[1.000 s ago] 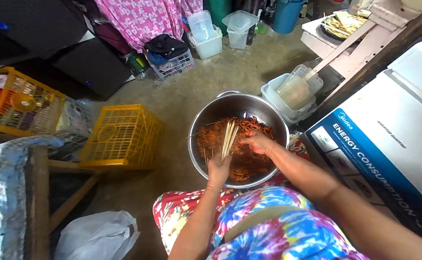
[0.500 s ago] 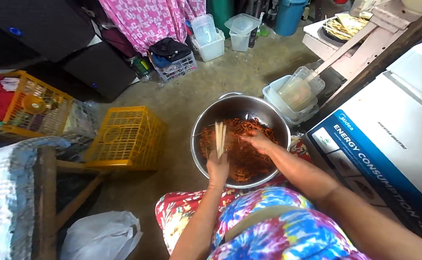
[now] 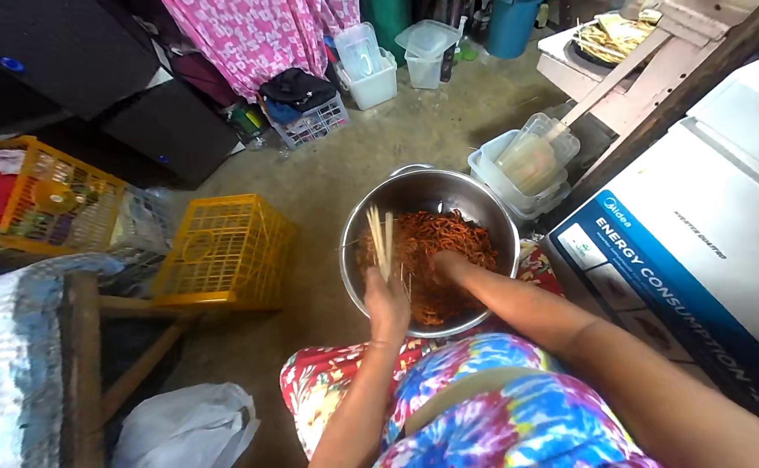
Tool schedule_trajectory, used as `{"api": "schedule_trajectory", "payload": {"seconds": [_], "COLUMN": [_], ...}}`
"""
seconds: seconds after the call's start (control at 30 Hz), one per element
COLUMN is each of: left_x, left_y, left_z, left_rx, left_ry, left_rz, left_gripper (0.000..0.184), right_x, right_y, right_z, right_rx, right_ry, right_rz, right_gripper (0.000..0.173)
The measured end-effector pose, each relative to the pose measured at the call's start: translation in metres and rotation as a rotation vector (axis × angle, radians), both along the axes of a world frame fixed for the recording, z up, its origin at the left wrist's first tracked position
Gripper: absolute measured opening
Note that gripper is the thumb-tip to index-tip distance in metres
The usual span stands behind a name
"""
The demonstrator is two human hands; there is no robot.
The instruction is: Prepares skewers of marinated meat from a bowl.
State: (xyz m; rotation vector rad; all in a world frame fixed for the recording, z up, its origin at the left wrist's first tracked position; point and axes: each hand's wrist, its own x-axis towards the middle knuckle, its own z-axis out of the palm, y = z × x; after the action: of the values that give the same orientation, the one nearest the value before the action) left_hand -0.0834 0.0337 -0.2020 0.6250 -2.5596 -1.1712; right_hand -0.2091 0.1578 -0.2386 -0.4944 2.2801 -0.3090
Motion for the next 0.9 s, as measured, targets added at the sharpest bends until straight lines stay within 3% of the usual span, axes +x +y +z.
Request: {"api": "schedule_trajectory", "payload": {"seconds": [0.13, 0.27, 0.33, 0.57, 0.9], "left_x": [0.001, 0.002, -0.001, -0.001, -0.003], "left_y": [0.003, -0.002, -0.005, -0.007, -0.008], "left_z": [-0.029, -0.039, -0.045, -0.044, -0.044], "left_rx": [0.281, 0.316, 0.391, 0.364, 0.442], "left_ry": [-0.008, 0.003, 0.016, 0.022, 0.001], "left_rz": [-0.142, -0.175, -0.178, -0.158, -0.138], "left_gripper": [0.027, 0.022, 0.023, 0.018, 0.01], "right_x": [-0.018, -0.02, -0.021, -0.019, -0.024], "right_y": [0.018, 0.031, 0.033, 0.035, 0.035], "right_z": [-0.012, -0.007, -0.006, 0.002, 0.003], "right_rx": [-0.379, -0.885, -1.03, -1.209, -1.282], "right_ry": [-0.049, -0.404, -0.569, -0.715, -0.67], "right_rz": [-0.206, -0.644, -0.722, -0.762, -0.854], "right_gripper": [0.029, 0.019, 0.022, 0.027, 0.029]}}
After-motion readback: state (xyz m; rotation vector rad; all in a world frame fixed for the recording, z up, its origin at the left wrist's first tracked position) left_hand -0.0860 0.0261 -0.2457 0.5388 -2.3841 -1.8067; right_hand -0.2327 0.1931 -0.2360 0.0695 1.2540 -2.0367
